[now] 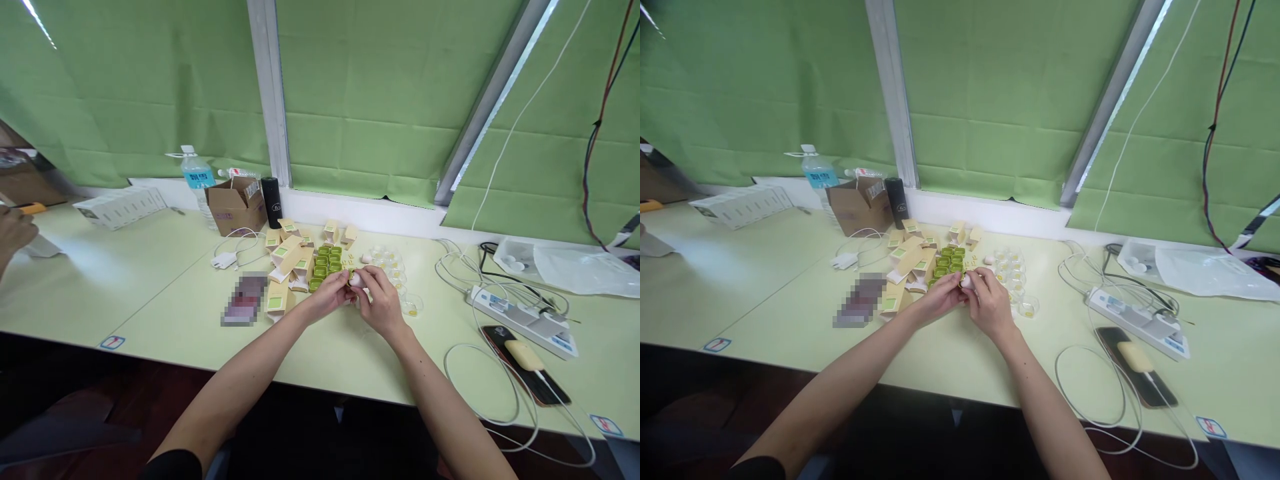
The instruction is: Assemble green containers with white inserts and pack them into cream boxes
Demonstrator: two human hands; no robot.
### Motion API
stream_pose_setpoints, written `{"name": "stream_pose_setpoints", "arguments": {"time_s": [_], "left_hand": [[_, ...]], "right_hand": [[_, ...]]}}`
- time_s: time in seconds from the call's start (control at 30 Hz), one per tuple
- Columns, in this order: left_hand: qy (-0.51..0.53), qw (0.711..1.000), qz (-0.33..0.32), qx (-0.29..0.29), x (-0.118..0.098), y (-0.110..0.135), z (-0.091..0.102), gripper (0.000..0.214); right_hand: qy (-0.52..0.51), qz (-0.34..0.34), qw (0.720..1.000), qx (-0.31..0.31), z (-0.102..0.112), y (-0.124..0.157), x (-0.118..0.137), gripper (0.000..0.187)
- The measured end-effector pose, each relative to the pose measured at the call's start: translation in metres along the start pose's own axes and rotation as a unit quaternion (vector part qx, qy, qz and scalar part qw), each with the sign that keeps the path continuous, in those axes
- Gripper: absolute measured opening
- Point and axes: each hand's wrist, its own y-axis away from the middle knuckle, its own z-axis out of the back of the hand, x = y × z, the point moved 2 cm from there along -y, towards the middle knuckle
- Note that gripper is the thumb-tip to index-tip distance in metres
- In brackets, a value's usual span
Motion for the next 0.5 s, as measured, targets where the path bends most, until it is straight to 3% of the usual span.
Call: {"name": "stream_pose_setpoints", "arguments": {"time_s": [0.27,0.5], "left_hand": [[-0.131,0.991,-0.03,-0.002,-0.003,0.004,-0.009,0.05],[-0.181,0.977,-0.104,-0.038,-0.003,0.003,-0.015,0.054]], "right_hand": [[0.095,0.029,0.995,-0.03,-0.004,0.001,0.001,0.031],[0.114,0.079,0.989,-0.057,-0.005,0.001,0.004,0.035]]}}
